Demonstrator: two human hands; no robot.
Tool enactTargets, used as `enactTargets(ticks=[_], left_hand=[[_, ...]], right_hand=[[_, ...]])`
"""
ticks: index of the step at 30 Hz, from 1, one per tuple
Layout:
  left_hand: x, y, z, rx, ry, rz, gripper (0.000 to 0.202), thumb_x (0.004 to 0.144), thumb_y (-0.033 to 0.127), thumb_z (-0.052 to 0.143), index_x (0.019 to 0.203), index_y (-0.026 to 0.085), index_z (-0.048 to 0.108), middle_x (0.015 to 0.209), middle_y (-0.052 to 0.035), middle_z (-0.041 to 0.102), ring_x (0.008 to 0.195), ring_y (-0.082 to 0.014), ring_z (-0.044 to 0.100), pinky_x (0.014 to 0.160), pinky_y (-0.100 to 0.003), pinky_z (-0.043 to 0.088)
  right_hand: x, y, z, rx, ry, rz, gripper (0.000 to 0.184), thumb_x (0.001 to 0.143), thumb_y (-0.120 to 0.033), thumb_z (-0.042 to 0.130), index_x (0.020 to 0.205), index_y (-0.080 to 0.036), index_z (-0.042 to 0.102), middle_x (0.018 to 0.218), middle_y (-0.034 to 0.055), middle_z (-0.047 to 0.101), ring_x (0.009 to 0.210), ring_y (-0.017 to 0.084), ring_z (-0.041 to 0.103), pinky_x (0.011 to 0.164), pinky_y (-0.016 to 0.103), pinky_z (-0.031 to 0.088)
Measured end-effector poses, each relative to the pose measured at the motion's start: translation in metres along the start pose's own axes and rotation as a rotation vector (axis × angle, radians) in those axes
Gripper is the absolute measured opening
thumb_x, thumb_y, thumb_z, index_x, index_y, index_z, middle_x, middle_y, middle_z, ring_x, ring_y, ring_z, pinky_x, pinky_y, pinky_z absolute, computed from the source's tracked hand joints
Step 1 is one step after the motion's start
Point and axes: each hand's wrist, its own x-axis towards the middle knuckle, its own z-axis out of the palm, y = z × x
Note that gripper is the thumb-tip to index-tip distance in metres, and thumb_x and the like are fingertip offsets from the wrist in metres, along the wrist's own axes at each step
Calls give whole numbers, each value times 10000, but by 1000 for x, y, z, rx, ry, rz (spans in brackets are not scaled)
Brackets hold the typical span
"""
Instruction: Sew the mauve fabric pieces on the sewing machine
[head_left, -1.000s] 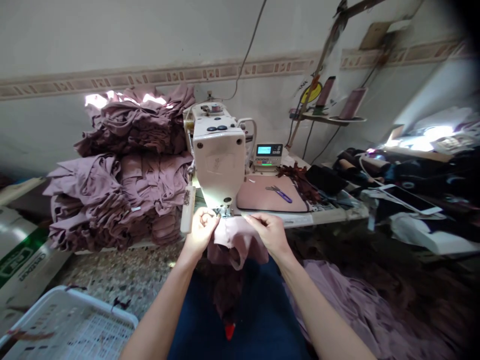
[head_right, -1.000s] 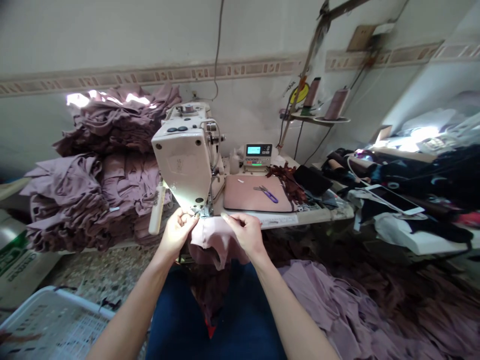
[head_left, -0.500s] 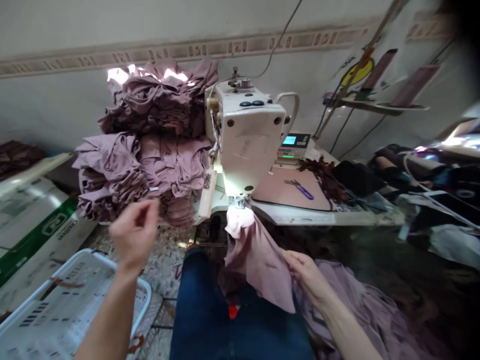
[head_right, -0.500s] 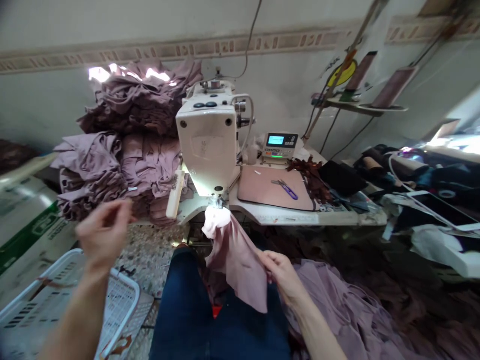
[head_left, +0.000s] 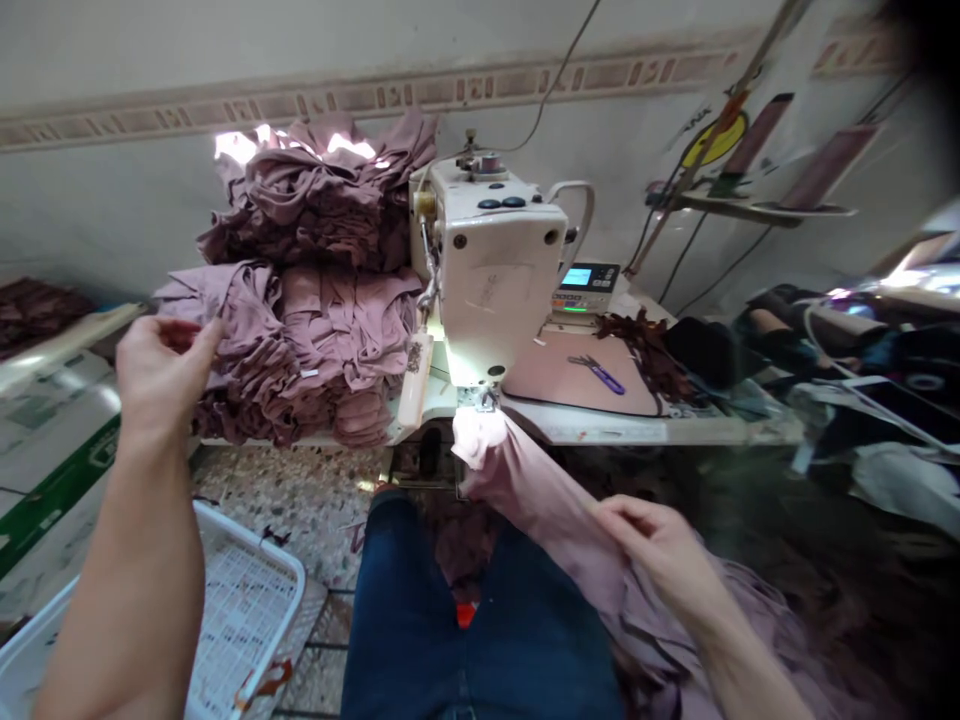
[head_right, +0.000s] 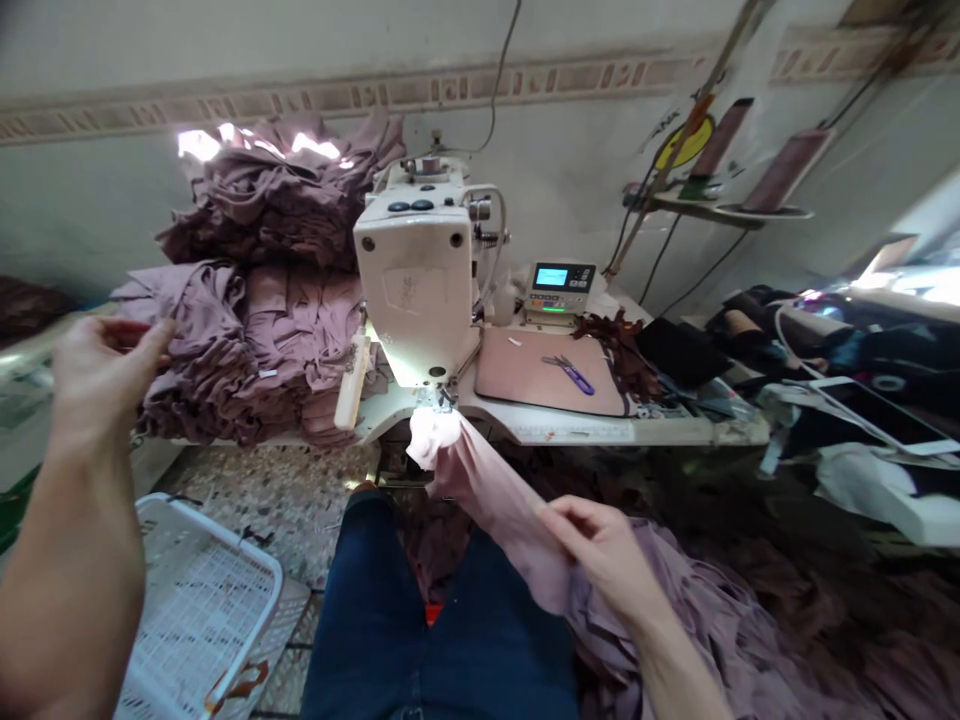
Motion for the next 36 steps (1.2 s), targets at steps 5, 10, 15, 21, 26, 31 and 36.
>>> enactTargets(ticks=[5,10,15,21,26,31,36], left_hand=[[-4,11,4,-69,73,11,153,816,178,849,844,82,734,628,74,579,569,-91,469,555,-190,364],[-53,37,9,-180,305,441,241,872,325,846,951,100,813,826,-31,778,661,-133,629,635,-242,499],[-166,57,41,-638,-277,336,217,941,336,818,1041,172,716,829,-26,784,638,-153,727,583,-234,597],[-290,38,95,-681,-612,-106,257,1013,414,718,1150,197,717,705,16,707,605,-151,677,597,-224,549],[-295,9,108,-495,-809,-59,305,1008,452,688,936,176,798,898,-67,814,810,-216,745,749,-274,564],[-270,3,104,-386,-1346,168,301,956,463,761,895,169,791,821,-39,751,759,-190,667,698,-258,480],[-270,20,111,-585,-1379,314,357,1029,484,665,905,163,758,1086,-104,704,977,-212,660,864,-289,517]], right_hand=[[10,6,-91,-378,519,63,538,660,-736,833,782,-213,858,848,154,822,757,348,724,660,424,512],[16,18,-71,-365,342,49,642,613,-822,812,804,-210,862,856,166,839,757,362,760,693,444,569],[-18,14,70,64,-195,24,535,820,-706,816,701,-185,805,658,96,775,610,250,723,613,328,573],[-46,3,175,115,-229,-175,348,843,-422,879,1096,-198,796,958,71,813,585,164,665,519,255,502],[-24,13,171,132,-390,-40,325,952,-481,737,841,-175,743,679,27,723,577,172,668,541,244,490],[2,6,112,-27,-533,-8,312,832,-425,886,1026,-184,845,701,19,757,611,184,683,557,235,479],[18,-9,78,1,-764,-7,449,898,-598,821,871,-153,876,628,25,714,534,154,603,521,240,441]])
